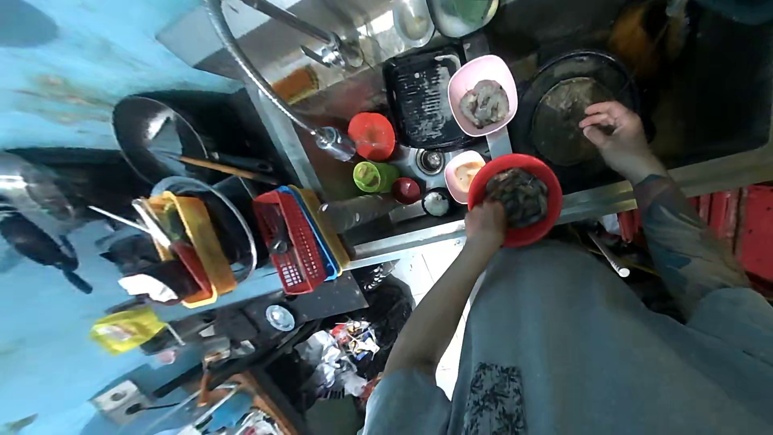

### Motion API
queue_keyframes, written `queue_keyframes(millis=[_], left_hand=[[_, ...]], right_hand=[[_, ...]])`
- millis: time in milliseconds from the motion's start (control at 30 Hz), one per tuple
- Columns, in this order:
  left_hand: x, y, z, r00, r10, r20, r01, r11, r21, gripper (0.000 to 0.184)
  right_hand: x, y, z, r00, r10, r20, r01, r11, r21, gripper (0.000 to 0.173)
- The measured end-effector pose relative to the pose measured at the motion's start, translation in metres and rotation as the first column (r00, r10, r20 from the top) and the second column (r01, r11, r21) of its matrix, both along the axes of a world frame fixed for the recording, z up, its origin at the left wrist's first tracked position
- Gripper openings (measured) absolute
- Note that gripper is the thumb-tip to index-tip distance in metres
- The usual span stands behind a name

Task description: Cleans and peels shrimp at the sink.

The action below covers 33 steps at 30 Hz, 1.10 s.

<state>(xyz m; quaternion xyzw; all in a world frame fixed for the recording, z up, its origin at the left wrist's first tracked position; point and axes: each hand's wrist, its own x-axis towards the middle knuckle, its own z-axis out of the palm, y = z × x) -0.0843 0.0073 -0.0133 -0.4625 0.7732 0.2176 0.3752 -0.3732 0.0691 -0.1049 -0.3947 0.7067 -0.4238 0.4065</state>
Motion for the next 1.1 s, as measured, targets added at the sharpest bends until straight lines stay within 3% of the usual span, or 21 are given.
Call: queue_keyframes(millis=[233,333,433,567,667,767,833,900,967,1033,1100], left_hand=[[0.043,-0.026,0.001,0.927,0.164,-0.337,-0.154,0.987,0.056,0.028],[0.059,-0.038,0.005,0.808,0.300,-0.507,-0.251,0.954,0.165,0.030],[0.063,-0.043,0.014,0.659,0.470,-0.587,-0.346,0.882,0.319,0.030],[0.061,-0.040,0.014,0.407,0.763,-0.502,-0.448,0.646,0.618,0.022],[0.058,-0.036,0.011,0.250,0.905,-0.345,-0.407,0.422,0.810,0.021],[0.057,-0.030,0.014,0.195,0.954,-0.229,-0.384,0.290,0.877,0.019],[0.060,-0.021,0.017,0.198,0.956,-0.216,-0.389,0.279,0.878,0.019],[0.059,-0.015,0.018,0.240,0.924,-0.298,-0.441,0.377,0.815,0.026],[0.056,-0.011,0.022,0.376,0.775,-0.509,-0.491,0.632,0.600,0.033],[0.052,-0.010,0.019,0.502,0.515,-0.695,-0.382,0.853,0.356,0.042],[0.048,-0.013,0.008,0.485,0.256,-0.836,-0.195,0.964,0.182,0.039]], right_hand=[[0.045,0.011,0.049,0.997,0.054,-0.056,-0.063,0.979,-0.193,0.028],[0.074,0.017,0.064,0.980,0.181,-0.084,-0.193,0.964,-0.180,0.026],[0.100,0.020,0.064,0.908,0.337,-0.249,-0.377,0.916,-0.135,0.028],[0.126,0.020,0.057,0.784,0.416,-0.461,-0.498,0.865,-0.066,0.040],[0.134,0.020,0.053,0.756,0.385,-0.529,-0.508,0.856,-0.102,0.045],[0.136,0.021,0.052,0.749,0.323,-0.579,-0.508,0.841,-0.187,0.030],[0.135,0.022,0.053,0.743,0.293,-0.601,-0.509,0.832,-0.222,0.023],[0.133,0.024,0.053,0.743,0.302,-0.598,-0.511,0.832,-0.216,0.024],[0.130,0.024,0.052,0.747,0.321,-0.583,-0.513,0.835,-0.197,0.026],[0.127,0.025,0.054,0.737,0.371,-0.565,-0.529,0.837,-0.142,0.028],[0.126,0.024,0.059,0.729,0.427,-0.536,-0.549,0.832,-0.084,0.029]])
